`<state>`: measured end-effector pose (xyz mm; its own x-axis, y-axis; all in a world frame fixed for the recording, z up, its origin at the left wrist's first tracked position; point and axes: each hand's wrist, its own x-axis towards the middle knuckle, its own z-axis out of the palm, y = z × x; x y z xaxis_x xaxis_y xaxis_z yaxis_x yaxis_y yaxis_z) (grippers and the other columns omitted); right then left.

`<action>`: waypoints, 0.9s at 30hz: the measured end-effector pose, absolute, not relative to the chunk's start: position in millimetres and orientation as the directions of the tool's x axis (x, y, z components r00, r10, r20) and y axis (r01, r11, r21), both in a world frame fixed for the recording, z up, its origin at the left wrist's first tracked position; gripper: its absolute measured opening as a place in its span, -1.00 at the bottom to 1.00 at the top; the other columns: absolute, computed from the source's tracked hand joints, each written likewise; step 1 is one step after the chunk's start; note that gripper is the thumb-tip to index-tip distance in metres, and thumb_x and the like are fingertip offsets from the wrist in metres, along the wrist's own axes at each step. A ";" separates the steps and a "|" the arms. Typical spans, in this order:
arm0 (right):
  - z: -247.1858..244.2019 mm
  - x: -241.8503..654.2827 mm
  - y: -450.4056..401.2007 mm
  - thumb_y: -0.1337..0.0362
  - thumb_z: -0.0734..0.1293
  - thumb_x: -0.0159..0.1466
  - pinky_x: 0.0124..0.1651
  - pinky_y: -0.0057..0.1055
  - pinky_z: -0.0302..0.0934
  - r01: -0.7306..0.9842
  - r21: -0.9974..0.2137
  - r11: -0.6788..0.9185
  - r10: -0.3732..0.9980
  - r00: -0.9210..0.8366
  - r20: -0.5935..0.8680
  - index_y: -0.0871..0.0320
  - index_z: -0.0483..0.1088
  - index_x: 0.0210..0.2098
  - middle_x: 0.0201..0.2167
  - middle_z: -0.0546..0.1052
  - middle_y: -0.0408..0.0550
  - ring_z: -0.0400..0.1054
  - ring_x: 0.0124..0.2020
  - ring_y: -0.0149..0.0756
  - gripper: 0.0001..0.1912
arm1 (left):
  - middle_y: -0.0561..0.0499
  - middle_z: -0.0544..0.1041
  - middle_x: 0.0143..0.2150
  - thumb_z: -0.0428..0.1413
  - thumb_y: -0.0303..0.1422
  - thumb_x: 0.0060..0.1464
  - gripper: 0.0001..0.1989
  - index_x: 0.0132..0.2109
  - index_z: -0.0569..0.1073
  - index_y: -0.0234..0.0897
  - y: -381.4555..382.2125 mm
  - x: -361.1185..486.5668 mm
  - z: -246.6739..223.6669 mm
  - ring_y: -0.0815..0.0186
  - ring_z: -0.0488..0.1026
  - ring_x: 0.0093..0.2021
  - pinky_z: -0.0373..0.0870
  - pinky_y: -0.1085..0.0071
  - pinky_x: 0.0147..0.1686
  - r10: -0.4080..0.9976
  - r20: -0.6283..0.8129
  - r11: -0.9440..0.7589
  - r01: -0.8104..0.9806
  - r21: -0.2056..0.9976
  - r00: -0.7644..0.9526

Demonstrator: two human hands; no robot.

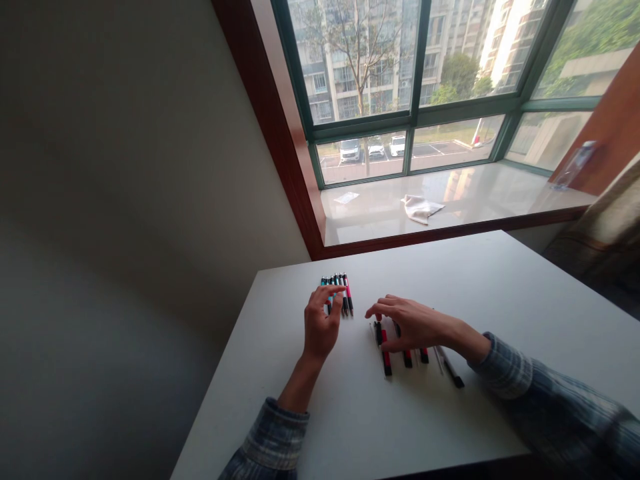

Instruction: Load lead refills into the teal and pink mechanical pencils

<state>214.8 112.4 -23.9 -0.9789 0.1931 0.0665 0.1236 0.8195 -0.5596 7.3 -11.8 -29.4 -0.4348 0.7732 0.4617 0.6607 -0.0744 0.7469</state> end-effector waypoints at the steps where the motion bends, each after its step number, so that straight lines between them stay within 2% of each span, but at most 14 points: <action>1: -23.3 214.2 111.4 0.09 0.51 0.21 0.04 -0.16 0.32 0.131 -0.559 0.819 0.200 -0.978 0.065 0.03 0.35 0.22 0.06 0.51 0.03 0.37 0.03 -0.06 -0.37 | -0.05 0.60 -0.07 0.04 -0.27 0.34 -0.78 -0.08 0.58 -0.17 -11.6 7.4 -29.1 0.15 0.51 -0.01 0.45 0.23 -0.03 0.773 0.463 -0.075 0.663 0.745 -0.433; 6: -22.4 212.2 108.5 0.02 0.48 0.23 0.05 -0.14 0.32 0.153 -0.556 0.817 0.226 -0.972 0.065 0.03 0.37 0.19 0.03 0.52 0.05 0.40 0.01 -0.04 -0.41 | -0.04 0.60 -0.08 0.05 -0.28 0.33 -0.79 -0.10 0.58 -0.16 -10.6 8.0 -27.9 0.15 0.52 -0.01 0.45 0.22 -0.03 0.775 0.467 -0.077 0.669 0.739 -0.427; 12: -23.0 215.2 111.2 0.12 0.48 0.21 0.06 -0.15 0.32 0.145 -0.560 0.815 0.218 -0.974 0.064 0.04 0.35 0.21 0.05 0.51 0.05 0.40 0.03 -0.04 -0.40 | -0.04 0.60 -0.07 0.05 -0.29 0.33 -0.79 -0.09 0.58 -0.15 -11.3 8.4 -28.6 0.15 0.51 -0.02 0.45 0.23 -0.04 0.777 0.465 -0.069 0.676 0.733 -0.424; 27: -25.3 212.0 104.8 0.12 0.48 0.21 -0.03 -0.16 0.37 0.171 -0.538 0.826 0.259 -0.961 0.093 0.06 0.40 0.15 0.01 0.54 0.08 0.44 -0.03 -0.04 -0.46 | -0.05 0.60 -0.06 0.05 -0.28 0.33 -0.80 -0.10 0.58 -0.15 -10.0 8.9 -26.7 0.13 0.52 0.01 0.46 0.22 -0.03 0.787 0.450 -0.067 0.668 0.742 -0.422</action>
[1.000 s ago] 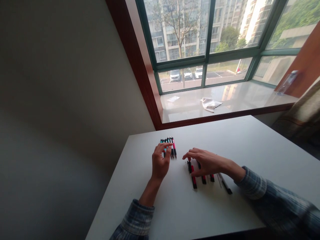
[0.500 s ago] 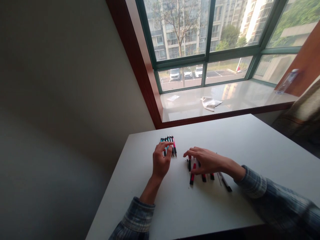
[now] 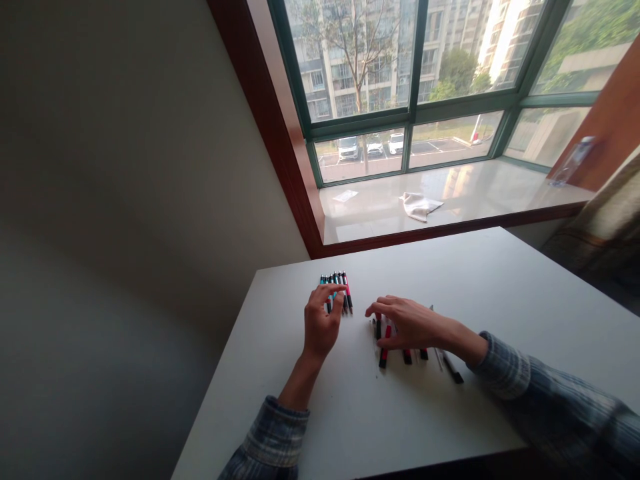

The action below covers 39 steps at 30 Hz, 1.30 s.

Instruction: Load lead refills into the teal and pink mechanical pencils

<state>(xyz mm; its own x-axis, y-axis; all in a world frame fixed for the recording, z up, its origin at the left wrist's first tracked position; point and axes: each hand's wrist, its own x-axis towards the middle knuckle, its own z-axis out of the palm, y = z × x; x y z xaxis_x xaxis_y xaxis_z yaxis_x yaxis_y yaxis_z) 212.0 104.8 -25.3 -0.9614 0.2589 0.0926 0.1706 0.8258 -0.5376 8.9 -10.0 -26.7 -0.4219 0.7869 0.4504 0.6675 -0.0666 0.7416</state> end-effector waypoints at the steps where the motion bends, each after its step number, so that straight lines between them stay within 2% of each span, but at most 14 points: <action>1: -26.1 211.8 105.3 0.13 0.48 0.21 -0.04 -0.17 0.37 0.170 -0.536 0.827 0.260 -0.961 0.096 0.06 0.41 0.15 0.01 0.54 0.08 0.45 -0.04 -0.04 -0.47 | -0.05 0.60 -0.06 0.06 -0.28 0.33 -0.80 -0.11 0.58 -0.15 -10.0 9.0 -26.8 0.13 0.52 0.01 0.46 0.22 -0.03 0.786 0.450 -0.068 0.665 0.744 -0.423; 4: -27.2 211.2 107.5 0.14 0.49 0.21 -0.07 -0.18 0.39 0.168 -0.525 0.834 0.271 -0.954 0.126 0.06 0.39 0.16 0.00 0.54 0.06 0.45 -0.06 -0.05 -0.46 | -0.05 0.61 -0.07 0.07 -0.27 0.32 -0.80 -0.10 0.58 -0.16 -10.3 10.1 -27.0 0.14 0.52 -0.01 0.45 0.23 -0.06 0.790 0.445 -0.068 0.662 0.746 -0.421; 7: -24.5 210.5 108.5 0.16 0.47 0.25 -0.12 -0.18 0.41 0.141 -0.508 0.850 0.302 -0.920 0.250 0.07 0.34 0.20 0.01 0.52 0.08 0.44 -0.08 -0.08 -0.44 | -0.04 0.60 -0.10 0.11 -0.23 0.31 -0.77 0.00 0.56 -0.16 -11.5 12.4 -26.5 0.18 0.53 -0.11 0.44 0.26 -0.13 0.835 0.384 -0.078 0.604 0.793 -0.395; 10: -19.9 209.4 106.8 0.20 0.44 0.29 -0.11 -0.16 0.43 0.041 -0.481 0.876 0.264 -0.874 0.407 0.08 0.30 0.22 0.04 0.50 0.10 0.41 -0.04 -0.08 -0.46 | -0.03 0.60 -0.12 0.18 -0.18 0.26 -0.54 0.25 0.39 -0.14 -13.1 16.2 -26.1 0.22 0.53 -0.19 0.45 0.30 -0.19 0.919 0.259 -0.092 0.479 0.873 -0.297; 12: -18.1 208.3 104.5 0.23 0.42 0.31 -0.07 -0.14 0.43 -0.034 -0.465 0.885 0.213 -0.858 0.468 0.08 0.29 0.23 0.07 0.49 0.10 0.40 -0.01 -0.07 -0.48 | -0.03 0.59 -0.14 0.22 -0.16 0.22 -0.40 0.33 0.28 -0.13 -14.1 19.4 -26.3 0.24 0.52 -0.24 0.44 0.31 -0.23 0.959 0.188 -0.087 0.407 0.909 -0.214; 15: -18.3 206.7 101.5 0.27 0.40 0.32 -0.03 -0.14 0.43 -0.088 -0.464 0.882 0.177 -0.848 0.499 0.07 0.28 0.23 0.08 0.50 0.10 0.40 0.02 -0.08 -0.49 | -0.02 0.57 -0.20 0.25 -0.14 0.18 -0.43 0.25 0.31 -0.17 -14.4 23.2 -27.4 0.26 0.51 -0.28 0.44 0.33 -0.26 0.984 0.112 -0.061 0.322 0.945 -0.142; 20: -18.0 209.1 106.5 0.20 0.44 0.32 0.01 -0.09 0.43 -0.065 -0.499 0.864 0.210 -0.855 0.474 0.06 0.30 0.24 0.12 0.49 0.12 0.38 0.08 -0.05 -0.46 | -0.01 0.55 -0.23 0.29 -0.20 0.13 -0.62 0.00 0.36 -0.19 -11.3 21.0 -30.3 0.22 0.56 -0.19 0.48 0.30 -0.19 0.980 0.073 -0.034 0.202 0.979 -0.187; 24: -15.3 217.8 119.5 0.15 0.39 0.38 -0.06 -0.18 0.39 -0.033 -0.497 0.867 0.154 -0.932 0.329 0.06 0.54 -0.06 -0.11 0.57 0.00 0.41 -0.04 -0.13 -0.80 | 0.00 0.54 -0.24 0.29 -0.22 0.11 -0.73 -0.18 0.39 -0.23 -8.6 14.2 -32.8 0.26 0.54 -0.23 0.51 0.31 -0.20 0.933 0.116 -0.032 0.242 0.970 -0.341; 25: -15.2 219.8 122.2 0.15 0.38 0.40 -0.08 -0.21 0.37 -0.037 -0.500 0.865 0.128 -0.948 0.291 0.05 0.57 -0.11 -0.15 0.58 -0.02 0.41 -0.07 -0.15 -0.83 | 0.00 0.53 -0.24 0.29 -0.22 0.11 -0.74 -0.21 0.40 -0.24 -8.3 13.0 -33.3 0.27 0.54 -0.24 0.51 0.31 -0.20 0.923 0.124 -0.030 0.253 0.967 -0.363; 32: -19.2 221.9 121.2 0.18 0.45 0.34 -0.15 -0.31 0.30 -0.072 -0.503 0.861 0.010 -0.987 0.158 0.00 0.61 -0.09 -0.16 0.59 -0.06 0.39 -0.09 -0.20 -0.83 | -0.01 0.53 -0.23 0.27 -0.22 0.11 -0.78 -0.22 0.47 -0.25 -7.2 13.6 -32.0 0.26 0.53 -0.25 0.53 0.31 -0.23 0.911 0.134 -0.019 0.287 0.958 -0.389; 39: -18.7 218.6 114.4 0.24 0.43 0.35 -0.15 -0.32 0.29 -0.099 -0.470 0.877 -0.030 -0.988 0.152 -0.02 0.63 -0.14 -0.21 0.58 -0.06 0.38 -0.12 -0.19 -0.88 | -0.03 0.55 -0.22 0.27 -0.22 0.10 -0.79 -0.23 0.49 -0.25 -6.1 14.7 -30.5 0.26 0.53 -0.26 0.52 0.32 -0.25 0.905 0.163 -0.034 0.315 0.948 -0.393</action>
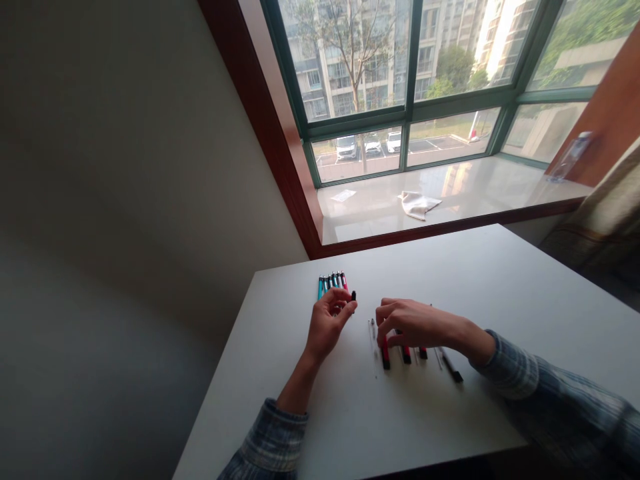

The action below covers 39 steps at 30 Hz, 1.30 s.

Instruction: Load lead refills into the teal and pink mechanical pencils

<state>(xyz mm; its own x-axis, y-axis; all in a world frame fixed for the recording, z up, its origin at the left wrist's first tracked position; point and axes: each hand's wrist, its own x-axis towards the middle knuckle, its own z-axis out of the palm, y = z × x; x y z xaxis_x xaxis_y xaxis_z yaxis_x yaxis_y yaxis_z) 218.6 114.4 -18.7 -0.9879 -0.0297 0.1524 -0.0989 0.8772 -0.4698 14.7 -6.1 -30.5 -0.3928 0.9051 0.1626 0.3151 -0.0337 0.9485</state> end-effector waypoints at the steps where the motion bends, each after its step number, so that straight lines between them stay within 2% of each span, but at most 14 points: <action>1: -18.5 218.7 114.3 0.24 0.42 0.35 -0.15 -0.32 0.30 -0.104 -0.474 0.875 -0.032 -0.987 0.158 -0.01 0.63 -0.14 -0.20 0.58 -0.05 0.39 -0.12 -0.19 -0.88 | -0.03 0.55 -0.22 0.27 -0.21 0.11 -0.79 -0.23 0.49 -0.25 -6.2 14.7 -30.8 0.26 0.53 -0.26 0.52 0.32 -0.25 0.905 0.163 -0.033 0.318 0.948 -0.393; 4: -19.3 218.7 115.7 0.23 0.38 0.40 -0.14 -0.32 0.33 -0.081 -0.505 0.859 0.023 -0.980 0.197 0.01 0.61 -0.10 -0.14 0.58 -0.03 0.42 -0.09 -0.19 -0.85 | -0.03 0.56 -0.22 0.27 -0.21 0.11 -0.79 -0.23 0.49 -0.25 -6.9 14.6 -31.5 0.26 0.53 -0.25 0.53 0.32 -0.25 0.905 0.161 -0.028 0.323 0.946 -0.394; 9: -29.8 215.3 122.0 0.15 0.32 0.44 -0.11 -0.23 0.37 0.057 -0.526 0.849 0.227 -0.937 0.266 0.05 0.57 -0.04 -0.12 0.59 -0.01 0.45 -0.11 -0.16 -0.78 | -0.05 0.57 -0.19 0.25 -0.21 0.15 -0.80 -0.19 0.50 -0.25 -7.8 15.5 -30.7 0.23 0.54 -0.22 0.53 0.28 -0.21 0.912 0.159 -0.026 0.334 0.942 -0.377; 13: -40.5 209.4 121.5 0.11 0.36 0.41 -0.12 -0.20 0.37 0.117 -0.507 0.854 0.265 -0.937 0.229 0.08 0.56 -0.05 -0.16 0.62 0.00 0.45 -0.16 -0.13 -0.76 | -0.04 0.56 -0.19 0.24 -0.21 0.16 -0.80 -0.19 0.50 -0.23 -8.3 17.7 -29.7 0.22 0.52 -0.23 0.52 0.26 -0.23 0.915 0.168 -0.026 0.361 0.932 -0.366; 18: -44.8 202.4 116.2 0.17 0.43 0.35 -0.16 -0.23 0.36 0.138 -0.517 0.845 0.295 -0.926 0.236 0.08 0.60 -0.17 -0.25 0.64 -0.01 0.44 -0.20 -0.14 -0.86 | -0.01 0.58 -0.20 0.24 -0.21 0.16 -0.83 -0.20 0.52 -0.19 -9.4 19.9 -30.6 0.23 0.50 -0.28 0.48 0.28 -0.30 0.907 0.230 -0.040 0.472 0.881 -0.352; 21: -43.7 201.8 118.8 0.16 0.38 0.39 -0.17 -0.26 0.38 0.112 -0.647 0.754 0.388 -0.871 0.301 0.10 0.60 -0.17 -0.26 0.66 -0.03 0.48 -0.25 -0.20 -0.82 | 0.00 0.60 -0.20 0.24 -0.22 0.16 -0.85 -0.19 0.54 -0.18 -10.4 20.1 -32.4 0.23 0.50 -0.27 0.46 0.29 -0.29 0.904 0.271 -0.053 0.544 0.838 -0.330; 24: -42.1 203.1 124.8 0.05 0.40 0.36 -0.14 -0.26 0.44 0.001 -0.844 0.536 0.502 -0.804 0.318 0.12 0.61 -0.12 -0.22 0.67 -0.02 0.54 -0.23 -0.22 -0.71 | 0.00 0.61 -0.20 0.23 -0.23 0.17 -0.86 -0.19 0.55 -0.18 -11.6 20.8 -33.4 0.22 0.50 -0.27 0.44 0.28 -0.27 0.901 0.294 -0.058 0.580 0.813 -0.320; 26: -41.8 203.6 127.9 0.02 0.43 0.31 -0.10 -0.24 0.47 -0.070 -0.918 0.391 0.540 -0.790 0.290 0.14 0.61 -0.10 -0.20 0.67 0.00 0.57 -0.18 -0.19 -0.66 | -0.01 0.62 -0.19 0.23 -0.24 0.17 -0.86 -0.18 0.57 -0.18 -12.6 21.7 -33.1 0.20 0.50 -0.24 0.44 0.27 -0.24 0.904 0.294 -0.058 0.592 0.804 -0.311; 29: -42.5 203.1 128.4 0.03 0.48 0.25 -0.04 -0.20 0.48 -0.107 -0.948 0.299 0.566 -0.780 0.267 0.15 0.63 -0.11 -0.19 0.68 0.02 0.58 -0.15 -0.14 -0.65 | -0.01 0.63 -0.17 0.23 -0.25 0.17 -0.85 -0.15 0.58 -0.18 -13.8 22.9 -32.1 0.19 0.50 -0.21 0.43 0.26 -0.20 0.910 0.288 -0.055 0.602 0.796 -0.297; 39: -43.9 201.9 124.2 0.03 0.47 0.26 -0.08 -0.21 0.48 -0.114 -0.929 0.352 0.534 -0.791 0.299 0.15 0.63 -0.13 -0.21 0.68 0.01 0.58 -0.19 -0.16 -0.66 | -0.02 0.64 -0.14 0.25 -0.30 0.17 -0.87 -0.13 0.59 -0.17 -14.2 22.6 -32.1 0.15 0.53 -0.11 0.44 0.23 -0.13 0.913 0.314 -0.102 0.598 0.795 -0.262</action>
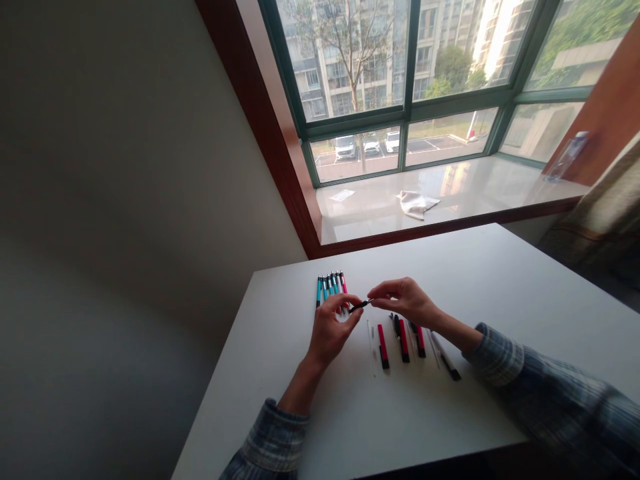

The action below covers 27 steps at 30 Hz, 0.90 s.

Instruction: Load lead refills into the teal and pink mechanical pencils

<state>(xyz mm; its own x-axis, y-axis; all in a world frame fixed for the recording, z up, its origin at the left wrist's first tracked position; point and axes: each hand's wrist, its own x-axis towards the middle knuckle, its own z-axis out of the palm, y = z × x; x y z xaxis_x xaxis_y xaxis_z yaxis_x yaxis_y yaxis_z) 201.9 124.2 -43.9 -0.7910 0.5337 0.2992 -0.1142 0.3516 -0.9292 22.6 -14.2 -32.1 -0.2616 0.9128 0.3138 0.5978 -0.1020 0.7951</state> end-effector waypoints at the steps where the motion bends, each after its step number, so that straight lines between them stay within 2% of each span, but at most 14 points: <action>1: -44.2 201.7 124.2 0.02 0.47 0.26 -0.09 -0.21 0.48 -0.115 -0.926 0.361 0.528 -0.793 0.305 0.15 0.63 -0.13 -0.21 0.68 0.01 0.58 -0.19 -0.17 -0.66 | -0.02 0.64 -0.14 0.25 -0.30 0.17 -0.87 -0.13 0.59 -0.18 -14.1 22.5 -32.4 0.15 0.53 -0.11 0.44 0.23 -0.12 0.912 0.318 -0.106 0.601 0.792 -0.258; 6: -44.8 202.0 122.4 -0.02 0.43 0.30 -0.16 -0.27 0.46 -0.069 -0.882 0.466 0.523 -0.783 0.337 0.13 0.62 -0.14 -0.25 0.68 -0.01 0.57 -0.24 -0.20 -0.65 | -0.03 0.63 -0.14 0.25 -0.33 0.18 -0.88 -0.12 0.59 -0.18 -13.7 22.5 -33.3 0.14 0.53 -0.10 0.45 0.20 -0.09 0.908 0.354 -0.138 0.637 0.758 -0.225; 11: -40.8 204.5 119.2 -0.04 0.31 0.41 -0.34 -0.39 0.34 0.066 -0.760 0.647 0.496 -0.794 0.353 0.16 0.60 -0.27 -0.40 0.64 -0.04 0.49 -0.43 -0.31 -0.58 | -0.02 0.62 -0.17 0.26 -0.38 0.17 -0.91 -0.15 0.59 -0.18 -13.6 24.5 -31.9 0.15 0.52 -0.10 0.43 0.19 -0.05 0.899 0.399 -0.175 0.687 0.705 -0.181; 14: -37.8 206.1 118.9 -0.02 0.24 0.46 -0.35 -0.40 0.31 0.086 -0.746 0.660 0.470 -0.822 0.321 0.17 0.58 -0.29 -0.41 0.63 -0.04 0.47 -0.44 -0.33 -0.55 | -0.02 0.62 -0.17 0.26 -0.40 0.17 -0.90 -0.14 0.60 -0.17 -13.5 25.2 -31.4 0.15 0.51 -0.10 0.43 0.18 -0.03 0.895 0.411 -0.191 0.686 0.702 -0.171; 18: -35.8 207.5 120.6 0.01 0.36 0.39 -0.28 -0.41 0.33 0.024 -0.759 0.650 0.442 -0.825 0.352 0.14 0.53 -0.11 -0.28 0.63 -0.05 0.46 -0.34 -0.32 -0.68 | 0.00 0.62 -0.17 0.27 -0.40 0.17 -0.90 -0.14 0.60 -0.16 -13.9 24.9 -31.5 0.16 0.51 -0.11 0.44 0.18 -0.03 0.891 0.419 -0.194 0.686 0.702 -0.177; 21: -36.7 207.7 121.0 0.03 0.30 0.43 -0.32 -0.43 0.28 0.012 -0.743 0.670 0.401 -0.847 0.348 0.15 0.52 -0.21 -0.36 0.61 -0.07 0.41 -0.41 -0.35 -0.68 | 0.00 0.62 -0.17 0.27 -0.40 0.17 -0.90 -0.14 0.59 -0.16 -14.4 25.1 -31.5 0.16 0.51 -0.11 0.45 0.19 -0.04 0.889 0.425 -0.201 0.689 0.697 -0.170; 25: -37.7 207.5 120.0 0.04 0.27 0.45 -0.35 -0.44 0.24 0.016 -0.727 0.687 0.372 -0.866 0.333 0.15 0.50 -0.14 -0.33 0.60 -0.07 0.38 -0.42 -0.37 -0.69 | -0.01 0.62 -0.17 0.27 -0.39 0.18 -0.90 -0.14 0.59 -0.16 -14.3 25.7 -31.3 0.16 0.51 -0.12 0.46 0.18 -0.05 0.888 0.431 -0.211 0.690 0.693 -0.162; 27: -36.9 207.7 119.5 0.04 0.25 0.47 -0.35 -0.44 0.23 0.024 -0.724 0.689 0.367 -0.873 0.321 0.16 0.49 -0.18 -0.35 0.58 -0.07 0.37 -0.42 -0.36 -0.67 | -0.01 0.62 -0.17 0.26 -0.39 0.18 -0.90 -0.14 0.59 -0.16 -13.9 25.6 -31.3 0.16 0.51 -0.11 0.46 0.17 -0.05 0.888 0.433 -0.218 0.688 0.692 -0.154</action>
